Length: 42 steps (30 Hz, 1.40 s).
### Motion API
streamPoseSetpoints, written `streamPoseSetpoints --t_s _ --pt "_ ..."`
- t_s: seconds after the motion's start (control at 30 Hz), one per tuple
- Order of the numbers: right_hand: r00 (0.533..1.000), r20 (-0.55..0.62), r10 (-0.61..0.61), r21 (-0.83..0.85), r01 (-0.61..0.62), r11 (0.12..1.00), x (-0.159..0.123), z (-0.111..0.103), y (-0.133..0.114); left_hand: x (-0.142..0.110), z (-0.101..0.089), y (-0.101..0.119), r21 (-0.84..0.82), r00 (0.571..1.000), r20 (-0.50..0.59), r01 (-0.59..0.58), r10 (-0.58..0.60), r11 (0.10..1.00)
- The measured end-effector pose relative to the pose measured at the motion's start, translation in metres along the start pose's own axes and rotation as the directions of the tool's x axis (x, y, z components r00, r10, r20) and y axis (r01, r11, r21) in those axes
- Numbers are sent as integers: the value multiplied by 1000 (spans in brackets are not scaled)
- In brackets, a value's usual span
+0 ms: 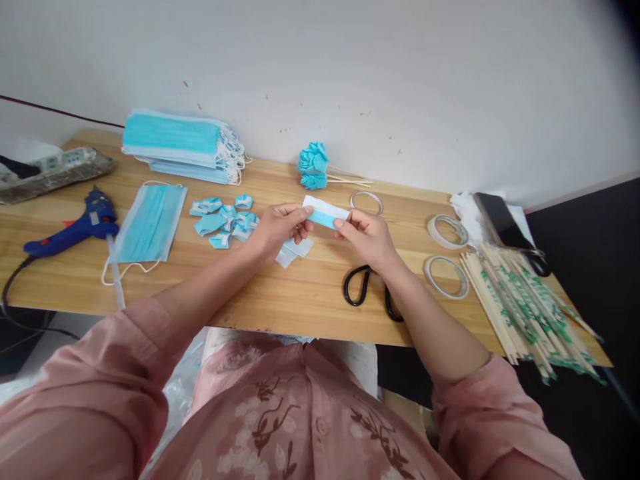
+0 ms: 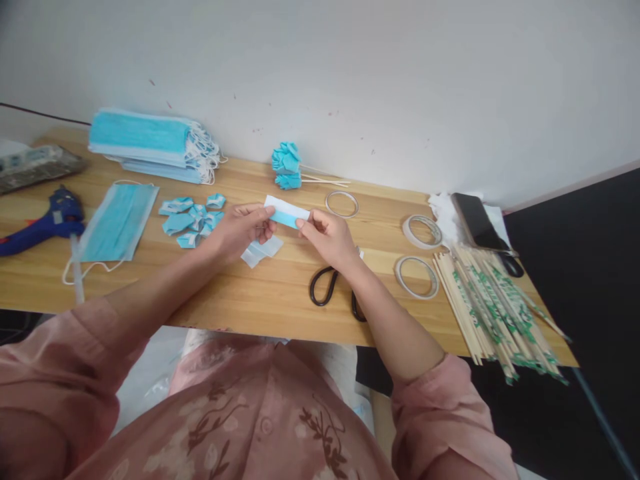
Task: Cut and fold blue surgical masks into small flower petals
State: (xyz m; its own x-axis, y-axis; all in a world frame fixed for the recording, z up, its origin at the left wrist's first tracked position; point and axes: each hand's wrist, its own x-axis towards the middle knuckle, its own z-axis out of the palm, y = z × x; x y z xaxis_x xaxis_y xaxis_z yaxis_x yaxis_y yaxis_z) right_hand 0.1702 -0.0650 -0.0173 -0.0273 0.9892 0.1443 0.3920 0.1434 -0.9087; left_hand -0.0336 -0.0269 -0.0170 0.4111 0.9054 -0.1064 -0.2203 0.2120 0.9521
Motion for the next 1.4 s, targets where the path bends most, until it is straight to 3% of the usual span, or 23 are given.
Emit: streamPoseSetpoints --t_s 0.13,0.33,0.57,0.9,1.2,1.4 --pt "1000 -6 2 -1 -2 1000 -1 0 -3 -1 2 4 -8 1000 5 0 0 1000" --pt "999 -38 6 77 -3 997 -1 -1 -3 -7 8 6 -50 994 110 22 -17 999" --pt "1000 2 7 49 -7 999 -2 1 0 -5 5 -4 10 999 30 28 -28 1000" --pt "997 71 -16 -33 19 999 -2 1 -5 -4 4 -3 82 999 23 36 -38 996" --pt "997 76 0 -96 7 995 -2 1 -5 -3 4 0 -62 999 17 39 -38 997" --pt "998 68 -7 -171 18 985 -2 1 1 -3 3 4 -180 994 53 104 -96 978"
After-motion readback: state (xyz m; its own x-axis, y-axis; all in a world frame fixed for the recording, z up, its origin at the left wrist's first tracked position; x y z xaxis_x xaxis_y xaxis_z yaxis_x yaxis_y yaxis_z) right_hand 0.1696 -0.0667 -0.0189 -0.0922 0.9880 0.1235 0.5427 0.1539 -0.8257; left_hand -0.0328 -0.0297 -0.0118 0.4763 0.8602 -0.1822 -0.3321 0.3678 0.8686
